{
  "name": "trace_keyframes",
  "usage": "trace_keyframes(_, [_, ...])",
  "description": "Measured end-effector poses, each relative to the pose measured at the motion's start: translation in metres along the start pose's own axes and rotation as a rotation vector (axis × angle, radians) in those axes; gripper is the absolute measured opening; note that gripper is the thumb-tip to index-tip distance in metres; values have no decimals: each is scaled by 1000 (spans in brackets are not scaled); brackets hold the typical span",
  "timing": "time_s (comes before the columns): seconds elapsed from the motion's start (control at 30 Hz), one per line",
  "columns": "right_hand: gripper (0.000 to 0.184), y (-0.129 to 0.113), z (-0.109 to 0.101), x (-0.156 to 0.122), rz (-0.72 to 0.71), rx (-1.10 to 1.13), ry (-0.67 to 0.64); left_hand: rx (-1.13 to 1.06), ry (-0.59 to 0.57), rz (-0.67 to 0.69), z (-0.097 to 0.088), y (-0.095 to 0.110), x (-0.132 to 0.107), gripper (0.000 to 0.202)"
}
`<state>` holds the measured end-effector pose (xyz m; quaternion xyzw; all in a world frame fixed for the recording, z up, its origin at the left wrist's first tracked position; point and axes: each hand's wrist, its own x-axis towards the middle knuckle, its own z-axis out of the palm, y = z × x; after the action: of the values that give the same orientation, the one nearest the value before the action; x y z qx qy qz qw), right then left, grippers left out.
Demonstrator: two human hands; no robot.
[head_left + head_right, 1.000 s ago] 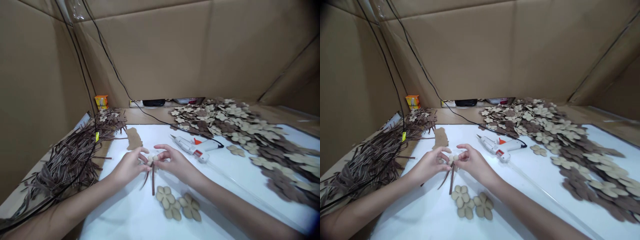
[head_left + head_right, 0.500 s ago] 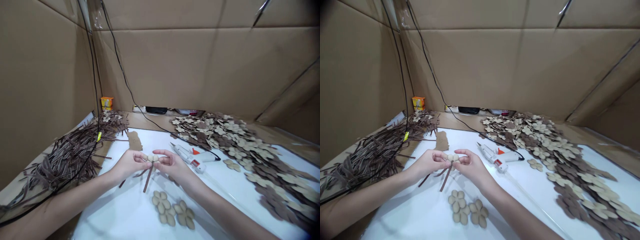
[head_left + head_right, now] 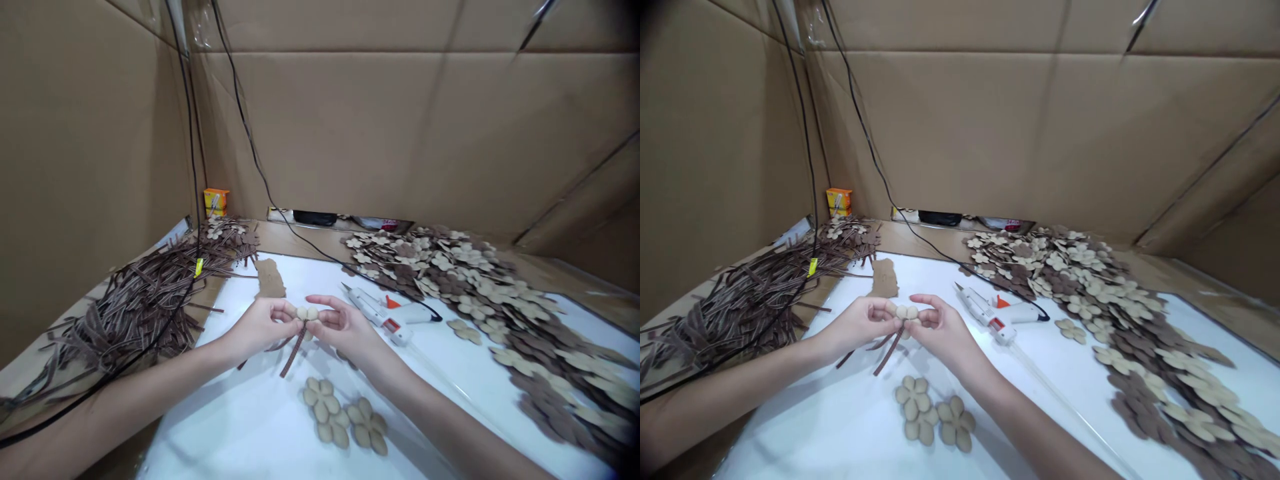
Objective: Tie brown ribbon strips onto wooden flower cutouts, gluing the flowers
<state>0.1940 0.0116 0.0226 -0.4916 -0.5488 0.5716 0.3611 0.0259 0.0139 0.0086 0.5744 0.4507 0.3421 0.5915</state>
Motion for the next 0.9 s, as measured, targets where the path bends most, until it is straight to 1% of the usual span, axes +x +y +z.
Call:
trace_keyframes(0.17, [54, 1, 1, -1, -5, 1, 11, 0, -19, 7, -1, -1, 0, 38])
trace_keyframes(0.33, [49, 3, 3, 0, -1, 19, -5, 37, -17, 21, 0, 1, -2, 30])
trace_keyframes(0.47, [50, 6, 3, -1, -31, 6, -14, 93, -32, 7, 1, 2, -3, 24])
trace_keyframes(0.57, [48, 8, 2, -1, -101, -27, -20, 134, -28, -5, 2, 7, -6, 27])
trace_keyframes(0.63, [46, 9, 1, -2, -129, -40, -17, 141, -15, 9, 3, 10, -8, 30])
trace_keyframes(0.73, [45, 9, 0, -2, -143, -38, -15, 113, -12, 32, 3, 13, -9, 33])
trace_keyframes(0.9, [47, 7, 2, -4, -128, 21, -12, 78, -17, 89, 1, 9, -8, 31])
